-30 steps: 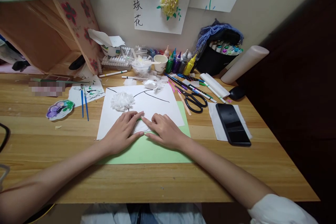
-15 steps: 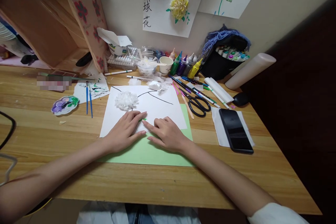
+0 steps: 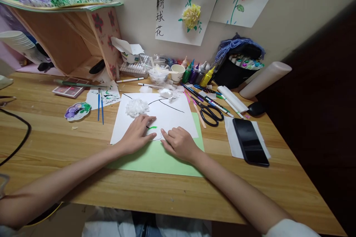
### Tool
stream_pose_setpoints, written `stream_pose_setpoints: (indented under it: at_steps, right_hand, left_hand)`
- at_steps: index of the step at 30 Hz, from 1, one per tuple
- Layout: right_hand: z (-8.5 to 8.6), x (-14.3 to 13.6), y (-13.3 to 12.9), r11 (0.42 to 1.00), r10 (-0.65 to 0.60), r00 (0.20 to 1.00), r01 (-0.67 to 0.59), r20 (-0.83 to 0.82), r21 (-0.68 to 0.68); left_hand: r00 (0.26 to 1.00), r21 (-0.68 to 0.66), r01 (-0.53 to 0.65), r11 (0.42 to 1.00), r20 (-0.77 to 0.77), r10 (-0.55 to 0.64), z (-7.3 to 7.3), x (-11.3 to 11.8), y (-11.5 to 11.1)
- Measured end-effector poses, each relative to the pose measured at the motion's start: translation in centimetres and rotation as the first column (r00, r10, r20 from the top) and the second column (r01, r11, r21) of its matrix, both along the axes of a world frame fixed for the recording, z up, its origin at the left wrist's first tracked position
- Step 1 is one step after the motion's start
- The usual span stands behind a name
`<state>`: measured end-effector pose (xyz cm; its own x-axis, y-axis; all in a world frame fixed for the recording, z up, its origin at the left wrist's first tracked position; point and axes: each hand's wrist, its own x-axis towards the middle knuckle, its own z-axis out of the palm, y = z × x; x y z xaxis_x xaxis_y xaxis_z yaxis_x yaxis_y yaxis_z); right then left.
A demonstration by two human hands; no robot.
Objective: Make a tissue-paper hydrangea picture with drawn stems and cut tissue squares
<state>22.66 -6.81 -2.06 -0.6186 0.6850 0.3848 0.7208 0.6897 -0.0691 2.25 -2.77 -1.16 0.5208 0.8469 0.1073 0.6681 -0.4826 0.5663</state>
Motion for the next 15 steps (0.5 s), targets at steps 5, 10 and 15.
stream_pose_setpoints:
  at_steps: [5,10,15]
  right_hand:
    - [0.1,-0.4,-0.2,0.999,-0.005,1.000,0.004,0.027,0.038]
    - [0.0,-0.3,-0.3,1.000,0.015,0.999,-0.016,0.031,0.010]
    - [0.3,0.7,0.8,0.929,-0.310,0.860,0.184,-0.405,-0.320]
  left_hand:
    - [1.000,0.014,0.002,1.000,-0.012,-0.002,0.1,0.2,-0.1]
    - [1.000,0.040,0.000,0.999,0.011,0.000,0.0,-0.1,-0.3]
    - [0.951,0.069,0.308,0.949,-0.005,-0.308,1.3,-1.7,0.1]
